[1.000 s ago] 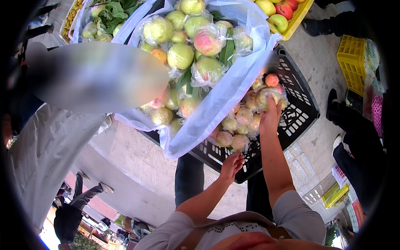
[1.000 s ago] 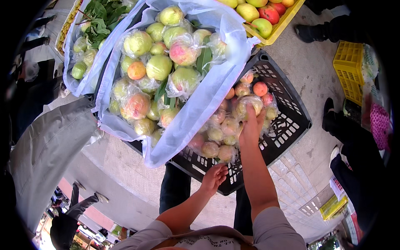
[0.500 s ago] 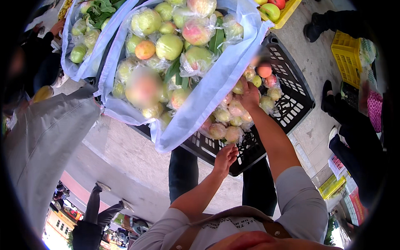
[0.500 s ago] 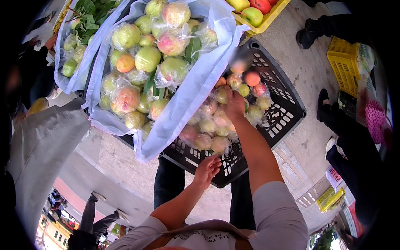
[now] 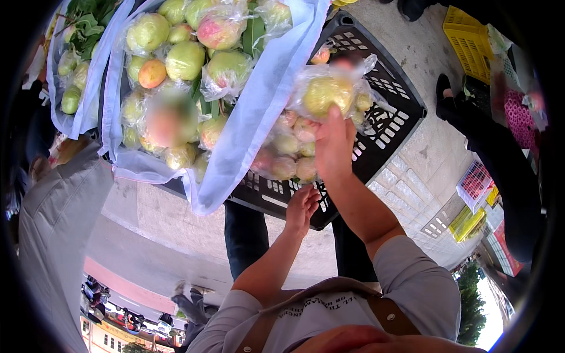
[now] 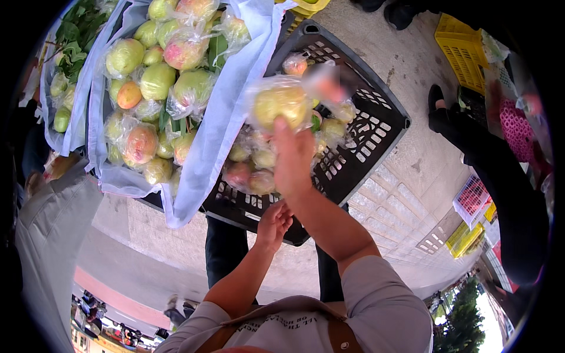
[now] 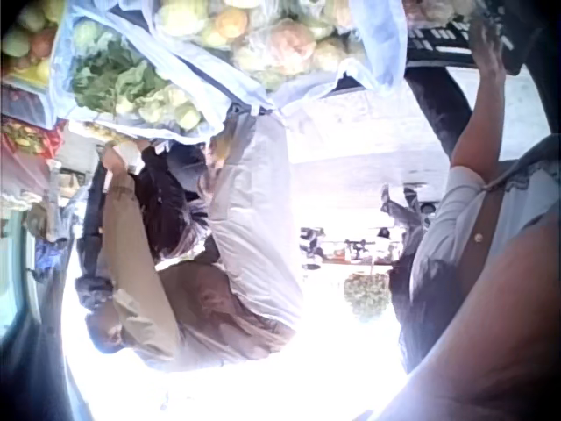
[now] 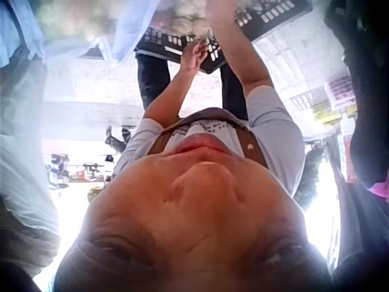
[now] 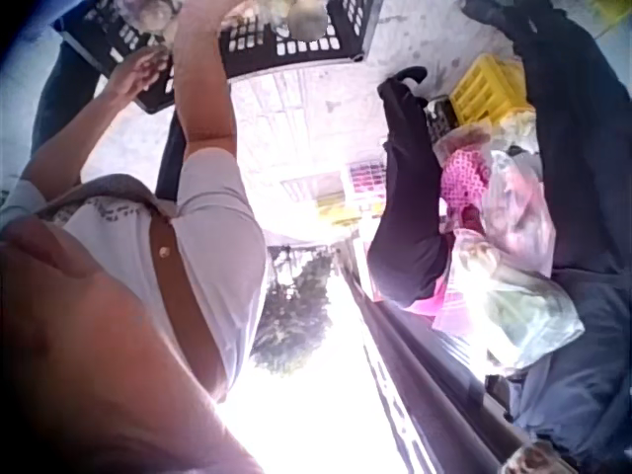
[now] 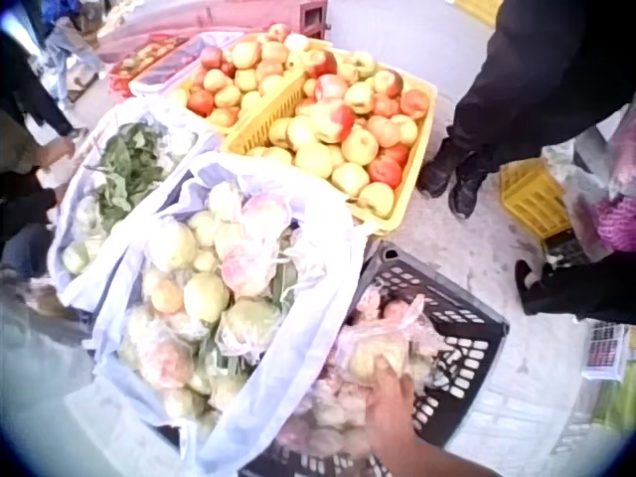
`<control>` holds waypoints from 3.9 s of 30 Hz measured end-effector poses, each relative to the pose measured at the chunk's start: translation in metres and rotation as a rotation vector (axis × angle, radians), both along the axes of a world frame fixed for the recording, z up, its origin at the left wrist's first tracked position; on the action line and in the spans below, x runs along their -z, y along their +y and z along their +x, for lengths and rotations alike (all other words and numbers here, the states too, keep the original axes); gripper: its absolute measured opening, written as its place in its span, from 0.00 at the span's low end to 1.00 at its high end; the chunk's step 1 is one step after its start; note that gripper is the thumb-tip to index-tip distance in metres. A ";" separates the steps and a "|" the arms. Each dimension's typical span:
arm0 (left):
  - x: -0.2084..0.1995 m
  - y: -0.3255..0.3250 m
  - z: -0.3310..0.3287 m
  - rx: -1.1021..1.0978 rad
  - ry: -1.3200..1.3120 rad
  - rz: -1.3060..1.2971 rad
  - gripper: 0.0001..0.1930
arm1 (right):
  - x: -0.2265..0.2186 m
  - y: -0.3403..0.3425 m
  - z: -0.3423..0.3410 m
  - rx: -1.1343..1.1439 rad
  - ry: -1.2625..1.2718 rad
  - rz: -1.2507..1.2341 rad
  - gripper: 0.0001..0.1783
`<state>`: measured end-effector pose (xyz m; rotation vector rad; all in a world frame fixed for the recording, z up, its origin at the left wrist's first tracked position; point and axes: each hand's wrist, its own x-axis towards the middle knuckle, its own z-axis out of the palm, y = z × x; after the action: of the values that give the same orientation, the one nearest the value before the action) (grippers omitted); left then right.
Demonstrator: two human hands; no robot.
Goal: The person selects apples from a crate and places them into a plastic bag. They then move to a vegetable display, pick red chili peppers, and place them into a bag. Finally, they walk to a green bin and dispose of a plastic bag.
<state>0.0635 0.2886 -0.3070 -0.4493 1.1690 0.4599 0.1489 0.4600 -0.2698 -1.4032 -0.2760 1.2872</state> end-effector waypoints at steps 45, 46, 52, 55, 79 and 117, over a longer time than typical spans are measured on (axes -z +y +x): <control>0.002 0.010 -0.003 0.016 0.019 -0.070 0.14 | 0.196 -0.038 0.034 -0.704 -0.536 -0.294 0.30; 0.004 0.010 -0.004 0.006 0.025 -0.074 0.14 | 0.170 -0.037 0.040 -0.584 -0.052 -0.435 0.26; 0.005 0.010 -0.003 -0.019 -0.012 -0.052 0.16 | 0.152 -0.063 0.080 -0.380 0.673 -0.314 0.29; 0.002 0.014 -0.002 0.031 0.011 -0.061 0.16 | 0.151 -0.037 0.059 -0.314 0.385 -0.380 0.31; 0.013 0.001 -0.002 0.025 -0.037 -0.130 0.16 | -0.041 -0.017 -0.073 -0.605 -0.429 0.350 0.41; 0.003 0.016 -0.018 -0.076 0.058 -0.020 0.15 | 0.225 0.009 0.003 -1.017 -1.140 -0.373 0.25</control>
<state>0.0458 0.3041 -0.3102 -0.5018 1.2159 0.5309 0.1520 0.4687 -0.4951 -2.3572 -1.7621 1.1437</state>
